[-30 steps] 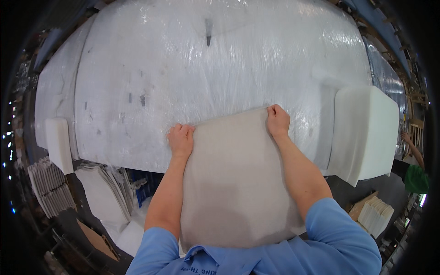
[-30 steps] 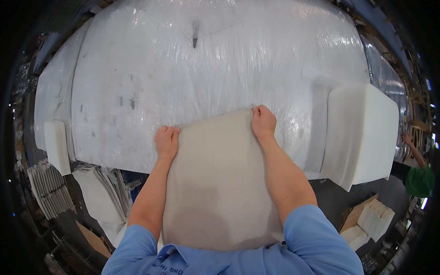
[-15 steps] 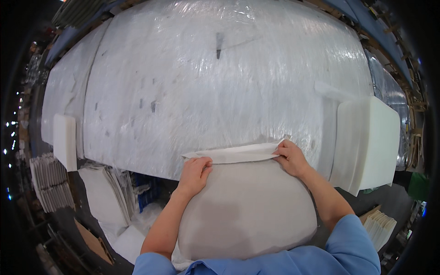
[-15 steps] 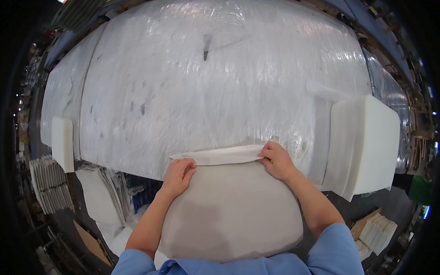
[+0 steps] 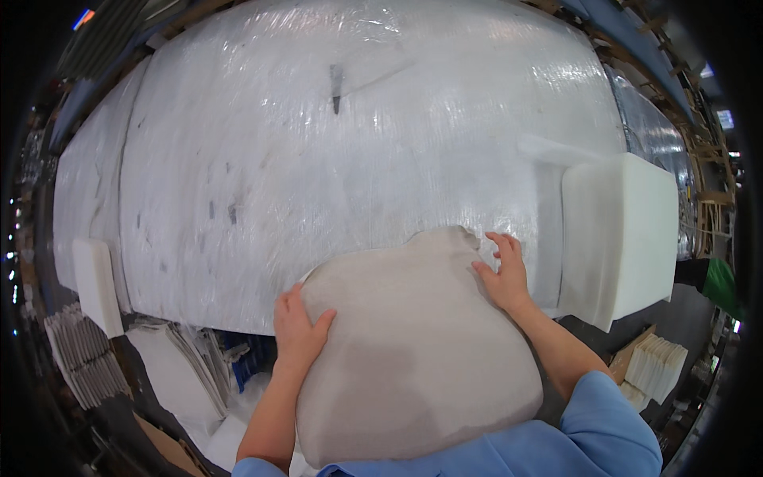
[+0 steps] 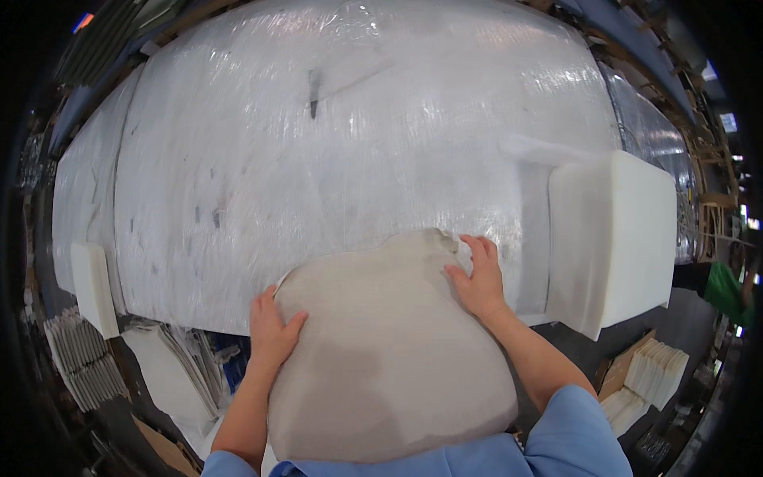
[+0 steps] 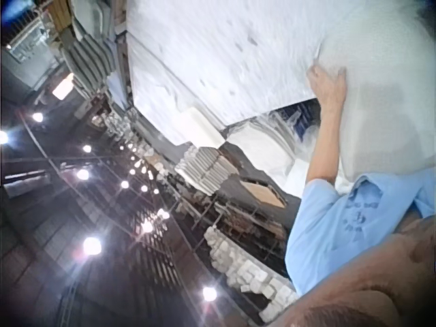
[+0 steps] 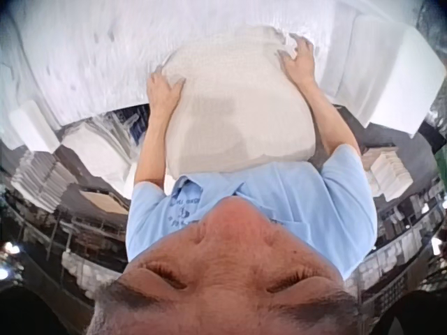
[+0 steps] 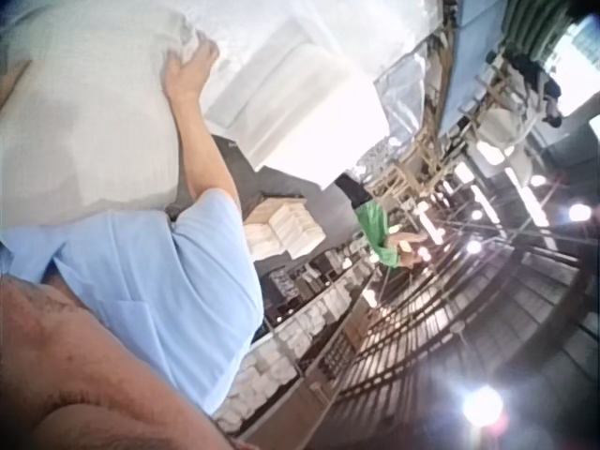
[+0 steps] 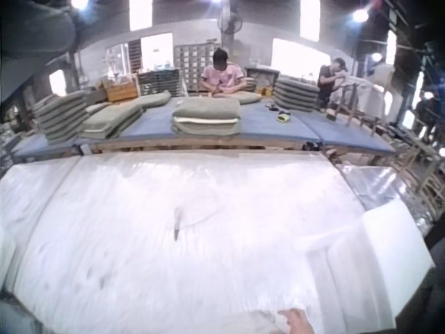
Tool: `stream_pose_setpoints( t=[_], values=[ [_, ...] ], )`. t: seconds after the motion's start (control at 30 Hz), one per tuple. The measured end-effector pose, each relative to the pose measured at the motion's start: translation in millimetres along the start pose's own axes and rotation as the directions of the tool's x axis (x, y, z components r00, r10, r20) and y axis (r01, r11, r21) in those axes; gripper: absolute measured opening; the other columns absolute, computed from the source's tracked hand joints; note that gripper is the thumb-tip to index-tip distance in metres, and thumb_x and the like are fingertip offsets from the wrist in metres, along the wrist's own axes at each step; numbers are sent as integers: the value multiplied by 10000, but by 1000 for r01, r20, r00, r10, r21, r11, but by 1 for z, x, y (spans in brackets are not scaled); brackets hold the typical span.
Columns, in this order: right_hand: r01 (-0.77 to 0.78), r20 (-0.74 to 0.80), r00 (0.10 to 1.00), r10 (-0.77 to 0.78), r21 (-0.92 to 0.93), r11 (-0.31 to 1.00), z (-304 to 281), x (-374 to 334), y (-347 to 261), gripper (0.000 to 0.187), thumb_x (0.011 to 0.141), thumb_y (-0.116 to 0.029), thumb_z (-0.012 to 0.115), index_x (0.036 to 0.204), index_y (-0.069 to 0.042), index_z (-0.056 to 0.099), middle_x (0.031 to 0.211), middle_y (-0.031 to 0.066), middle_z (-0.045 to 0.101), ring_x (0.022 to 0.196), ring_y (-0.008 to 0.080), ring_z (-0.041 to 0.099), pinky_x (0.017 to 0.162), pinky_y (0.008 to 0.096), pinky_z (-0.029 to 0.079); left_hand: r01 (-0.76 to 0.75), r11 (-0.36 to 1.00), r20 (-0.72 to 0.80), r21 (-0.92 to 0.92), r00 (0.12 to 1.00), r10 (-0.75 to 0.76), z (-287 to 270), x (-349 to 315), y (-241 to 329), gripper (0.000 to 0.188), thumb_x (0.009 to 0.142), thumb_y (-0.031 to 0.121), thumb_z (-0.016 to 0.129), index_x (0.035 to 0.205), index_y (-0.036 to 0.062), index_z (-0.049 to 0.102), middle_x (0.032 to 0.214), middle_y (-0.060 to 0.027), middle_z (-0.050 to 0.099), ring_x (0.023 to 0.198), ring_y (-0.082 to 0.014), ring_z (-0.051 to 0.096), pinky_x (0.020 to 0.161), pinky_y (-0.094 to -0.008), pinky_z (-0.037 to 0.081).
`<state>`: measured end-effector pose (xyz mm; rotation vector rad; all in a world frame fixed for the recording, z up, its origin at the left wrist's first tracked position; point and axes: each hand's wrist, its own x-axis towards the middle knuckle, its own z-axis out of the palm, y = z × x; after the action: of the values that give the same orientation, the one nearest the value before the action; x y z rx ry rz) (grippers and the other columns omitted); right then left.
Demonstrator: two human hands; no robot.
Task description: The person inserts a rectangular foam cushion into a light gray fabric cover, then repeatedly folds, rolls, and tucks the cover to enclose the foam. The person works at a table in a workshop, handling the cushion and cover by hand.
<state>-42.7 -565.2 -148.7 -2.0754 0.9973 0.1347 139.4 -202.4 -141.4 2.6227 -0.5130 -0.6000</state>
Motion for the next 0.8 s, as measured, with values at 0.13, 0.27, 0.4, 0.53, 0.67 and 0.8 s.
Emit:
stream_pose_setpoints(
  t=[0.13, 0.27, 0.4, 0.53, 0.67, 0.8],
  values=[
    [-423, 367, 850, 378, 46, 905, -21, -9, -9, 980, 817, -409, 866, 1512, 71, 368, 1460, 281, 506, 1260, 343, 597, 1030, 434, 507, 391, 919, 338, -42, 871, -355, -24, -14, 1, 976, 841, 501, 803, 1496, -78, 368, 1411, -333, 544, 1332, -462, 538, 1106, -474, 444],
    [-501, 520, 758, 393, 80, 862, -17, 6, -10, 1043, 775, -477, 882, 1473, 143, 415, 1395, 316, 586, 1293, 400, 606, 1047, 430, 511, 555, 831, 476, -43, 742, -472, -9, 5, -10, 1114, 837, 656, 747, 1488, -149, 336, 1383, -382, 568, 1292, -468, 592, 1092, -461, 465],
    [-492, 530, 695, 485, -142, 859, -8, 41, -15, 1054, 799, -567, 834, 1411, 201, 451, 1354, 331, 605, 1221, 396, 646, 1022, 437, 520, 569, 820, 377, 54, 749, -545, 21, 28, -30, 1179, 816, 731, 714, 1465, -188, 360, 1368, -404, 569, 1300, -478, 586, 1091, -460, 466],
    [-440, 511, 698, 502, -246, 863, 7, 59, -3, 968, 811, -682, 752, 1312, 136, 619, 1272, 309, 670, 1173, 387, 677, 998, 423, 530, 544, 839, 368, 28, 774, -514, 32, 50, -35, 1133, 825, 735, 694, 1428, -190, 441, 1381, -406, 562, 1310, -476, 579, 1096, -461, 462],
    [-375, 379, 795, 474, -306, 875, 19, 73, 8, 903, 867, -725, 649, 1292, 72, 675, 1221, 274, 709, 1156, 383, 687, 973, 428, 536, 470, 882, 352, 34, 820, -451, 47, 71, -53, 1047, 879, 702, 652, 1429, -170, 473, 1385, -399, 566, 1308, -464, 588, 1092, -459, 465],
    [-547, 449, 688, 571, -197, 814, 8, 77, -15, 765, 1018, -619, 496, 1327, 62, 656, 1288, 268, 682, 1187, 362, 672, 1026, 454, 507, 648, 760, 372, -55, 720, -586, 37, 69, -64, 936, 932, 651, 626, 1486, -87, 465, 1359, -334, 621, 1247, -448, 632, 1070, -451, 481]
  ],
)
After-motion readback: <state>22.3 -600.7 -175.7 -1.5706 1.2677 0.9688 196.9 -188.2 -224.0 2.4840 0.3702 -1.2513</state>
